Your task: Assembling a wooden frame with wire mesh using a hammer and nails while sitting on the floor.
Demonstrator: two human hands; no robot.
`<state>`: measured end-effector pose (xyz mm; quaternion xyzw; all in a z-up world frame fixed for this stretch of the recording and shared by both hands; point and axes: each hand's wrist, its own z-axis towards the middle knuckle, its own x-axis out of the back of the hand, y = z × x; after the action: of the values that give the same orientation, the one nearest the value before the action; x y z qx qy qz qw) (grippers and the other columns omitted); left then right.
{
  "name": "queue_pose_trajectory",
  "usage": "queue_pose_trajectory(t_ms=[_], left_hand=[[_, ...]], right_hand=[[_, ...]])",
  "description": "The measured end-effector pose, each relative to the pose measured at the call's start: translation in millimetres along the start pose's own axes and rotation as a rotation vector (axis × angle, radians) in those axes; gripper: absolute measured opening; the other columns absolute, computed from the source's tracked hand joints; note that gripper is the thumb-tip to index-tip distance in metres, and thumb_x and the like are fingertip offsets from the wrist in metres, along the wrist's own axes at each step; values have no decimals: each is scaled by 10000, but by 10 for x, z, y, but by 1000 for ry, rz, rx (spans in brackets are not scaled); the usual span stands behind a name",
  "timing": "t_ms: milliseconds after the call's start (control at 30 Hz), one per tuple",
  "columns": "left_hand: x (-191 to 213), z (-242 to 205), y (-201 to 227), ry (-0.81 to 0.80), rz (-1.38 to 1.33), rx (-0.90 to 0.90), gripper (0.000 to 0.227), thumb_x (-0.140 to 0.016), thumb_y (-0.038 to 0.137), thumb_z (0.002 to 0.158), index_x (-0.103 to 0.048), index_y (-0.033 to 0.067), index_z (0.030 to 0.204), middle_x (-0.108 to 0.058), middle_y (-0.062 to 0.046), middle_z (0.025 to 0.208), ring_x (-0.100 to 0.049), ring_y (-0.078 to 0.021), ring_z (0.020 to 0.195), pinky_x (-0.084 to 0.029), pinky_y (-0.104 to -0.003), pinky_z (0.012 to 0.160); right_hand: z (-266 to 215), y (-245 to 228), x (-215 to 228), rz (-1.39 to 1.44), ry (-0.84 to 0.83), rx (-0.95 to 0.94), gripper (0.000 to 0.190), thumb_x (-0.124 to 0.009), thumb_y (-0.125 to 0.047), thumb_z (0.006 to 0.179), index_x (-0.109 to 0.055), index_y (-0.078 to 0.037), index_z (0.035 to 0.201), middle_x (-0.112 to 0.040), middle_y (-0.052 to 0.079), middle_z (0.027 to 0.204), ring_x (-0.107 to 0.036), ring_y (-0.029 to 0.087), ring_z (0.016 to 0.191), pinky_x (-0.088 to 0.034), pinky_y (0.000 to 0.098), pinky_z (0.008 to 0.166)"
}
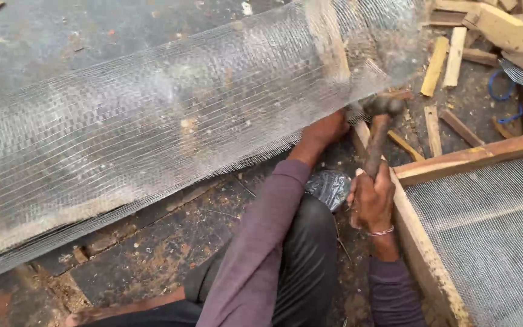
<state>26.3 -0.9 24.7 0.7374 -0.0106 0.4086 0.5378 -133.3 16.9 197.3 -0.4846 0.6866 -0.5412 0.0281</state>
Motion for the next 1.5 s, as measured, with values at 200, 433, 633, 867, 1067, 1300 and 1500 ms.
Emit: queue_pose_trajectory(t_ms=[200, 433, 633, 867, 1067, 1300, 1500], left_hand=[[-80, 13, 0, 50, -22, -25, 372, -651, 169, 800, -687, 43, 1148, -682, -224, 1144, -649, -424, 1070, -504, -534, 981], [96, -18, 85, 103, -16, -22, 466, -694, 176, 740, -661, 45, 1185, -667, -223, 1182, -630, -420, 1107, -495, -529, 977], [-8, -9, 34, 211, -100, -59, 455, -695, 178, 817, -645, 72, 1257, -643, -223, 1255, -603, -432, 1154, -480, -539, 996], [166, -63, 96, 257, -66, -61, 548, -707, 201, 724, -632, 42, 1243, -635, -247, 1244, -596, -451, 1143, -480, -545, 982], [-44, 42, 16, 150, -66, -17, 423, -667, 198, 838, -656, 62, 1239, -657, -233, 1246, -618, -437, 1161, -490, -539, 1024], [233, 31, 68, 99, -252, 77, 479, -663, 301, 843, -632, 37, 1242, -658, -267, 1210, -620, -465, 1113, -488, -531, 974], [-38, 138, 1, -50, -394, 195, 439, -546, 313, 926, -645, 60, 1272, -669, -260, 1241, -644, -456, 1114, -497, -518, 997]], right_hand=[[-75, 109, -34, 126, 44, 209, 293, -499, -156, 1012, -448, -8, 1260, -557, 70, 716, -547, 141, 541, -478, 303, 481], [-97, 40, -76, 191, 27, 32, 294, -488, -124, 958, -454, -6, 1226, -543, 60, 675, -531, 148, 500, -458, 301, 435], [147, 1011, 131, -516, -19, 637, 194, -483, -97, 1054, -484, -13, 1228, -528, 137, 920, -528, 144, 661, -431, 264, 559], [-77, 155, -16, 84, 31, 78, 347, -467, -228, 977, -505, -12, 1246, -557, 44, 680, -539, 137, 497, -471, 298, 413], [53, 272, -60, -10, 20, 107, 284, -525, -199, 976, -481, -3, 1176, -572, 62, 673, -567, 153, 498, -446, 307, 432], [9, 496, -76, -94, 19, 156, 235, -542, -188, 984, -532, 9, 1112, -574, 58, 662, -550, 148, 490, -455, 329, 447], [61, 255, -104, -147, 40, 50, 254, -557, -203, 988, -503, 27, 1078, -558, 61, 626, -547, 157, 472, -445, 327, 430]])
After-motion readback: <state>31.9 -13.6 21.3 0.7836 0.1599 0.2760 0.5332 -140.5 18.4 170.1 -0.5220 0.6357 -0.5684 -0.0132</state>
